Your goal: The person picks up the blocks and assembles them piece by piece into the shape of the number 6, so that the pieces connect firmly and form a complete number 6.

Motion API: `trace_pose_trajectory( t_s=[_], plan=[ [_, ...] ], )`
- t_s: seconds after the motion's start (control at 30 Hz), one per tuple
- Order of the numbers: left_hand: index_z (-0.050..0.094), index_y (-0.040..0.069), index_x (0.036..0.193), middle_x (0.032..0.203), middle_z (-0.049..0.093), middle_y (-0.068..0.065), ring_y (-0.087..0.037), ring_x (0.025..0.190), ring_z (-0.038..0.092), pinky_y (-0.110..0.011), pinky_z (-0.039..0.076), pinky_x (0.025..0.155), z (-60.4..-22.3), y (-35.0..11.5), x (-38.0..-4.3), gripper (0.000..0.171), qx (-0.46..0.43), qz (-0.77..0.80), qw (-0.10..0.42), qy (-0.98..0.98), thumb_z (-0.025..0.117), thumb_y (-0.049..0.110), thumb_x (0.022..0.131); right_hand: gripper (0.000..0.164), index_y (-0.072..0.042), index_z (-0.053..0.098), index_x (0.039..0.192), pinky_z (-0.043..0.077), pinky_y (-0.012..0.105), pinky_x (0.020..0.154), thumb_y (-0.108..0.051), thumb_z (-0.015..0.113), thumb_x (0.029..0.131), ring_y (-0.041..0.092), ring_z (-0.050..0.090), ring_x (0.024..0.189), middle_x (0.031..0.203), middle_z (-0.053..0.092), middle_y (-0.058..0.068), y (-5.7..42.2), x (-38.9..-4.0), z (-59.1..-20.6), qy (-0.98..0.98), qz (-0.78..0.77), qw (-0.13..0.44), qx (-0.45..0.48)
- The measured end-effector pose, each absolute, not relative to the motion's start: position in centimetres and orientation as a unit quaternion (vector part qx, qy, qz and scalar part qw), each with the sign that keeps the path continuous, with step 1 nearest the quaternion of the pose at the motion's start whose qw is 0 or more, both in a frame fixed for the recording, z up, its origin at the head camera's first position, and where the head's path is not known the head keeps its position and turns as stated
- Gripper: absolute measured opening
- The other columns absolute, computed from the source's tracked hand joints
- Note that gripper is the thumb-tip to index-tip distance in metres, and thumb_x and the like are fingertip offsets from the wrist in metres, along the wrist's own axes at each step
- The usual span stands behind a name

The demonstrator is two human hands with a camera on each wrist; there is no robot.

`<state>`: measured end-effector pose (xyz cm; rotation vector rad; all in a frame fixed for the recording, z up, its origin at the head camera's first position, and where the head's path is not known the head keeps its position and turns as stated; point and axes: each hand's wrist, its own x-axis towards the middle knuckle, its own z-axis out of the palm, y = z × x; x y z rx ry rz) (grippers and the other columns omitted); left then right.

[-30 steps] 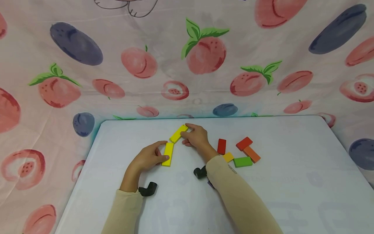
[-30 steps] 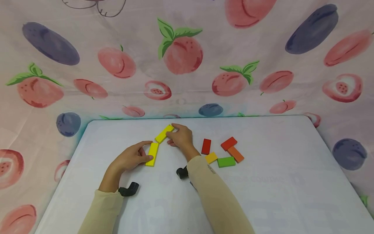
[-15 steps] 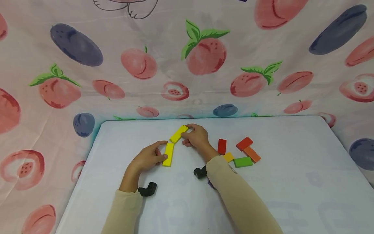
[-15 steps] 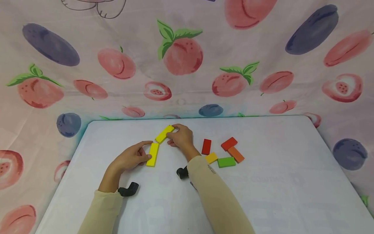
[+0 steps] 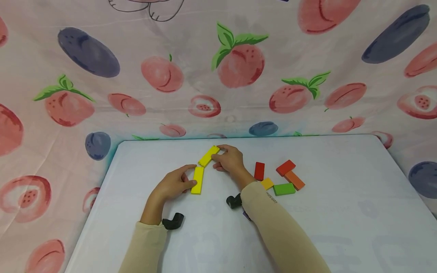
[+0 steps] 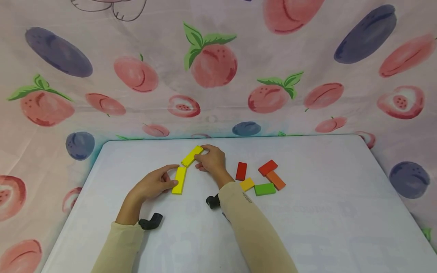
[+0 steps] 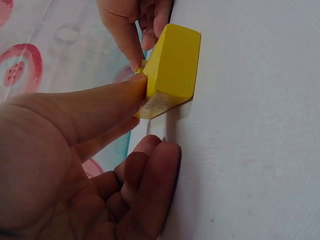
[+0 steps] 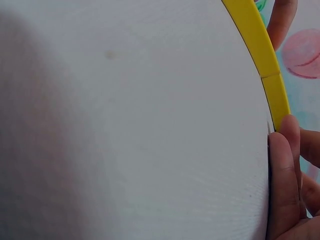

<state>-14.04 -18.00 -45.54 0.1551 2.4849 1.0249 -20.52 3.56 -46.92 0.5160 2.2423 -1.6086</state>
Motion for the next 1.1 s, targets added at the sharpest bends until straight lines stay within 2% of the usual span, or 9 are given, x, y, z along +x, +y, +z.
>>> trace_pose_trajectory(
  t_s=[1.1],
  plan=[
    [0.05, 0.024, 0.15, 0.08, 0.059, -0.006, -0.02, 0.065, 0.053, -0.03, 0.041, 0.062, -45.44, -17.83, -13.78, 0.059, 0.063, 0.352, 0.214, 0.909, 0.072, 0.03, 0.096, 0.054, -0.028, 0.06, 0.143, 0.058, 0.022, 0.06, -0.026, 0.078, 0.092, 0.017, 0.073, 0.062, 0.096, 0.065, 0.01, 3.52, -20.32, -47.05, 0.786, -0.569, 0.164, 0.178]
  ],
)
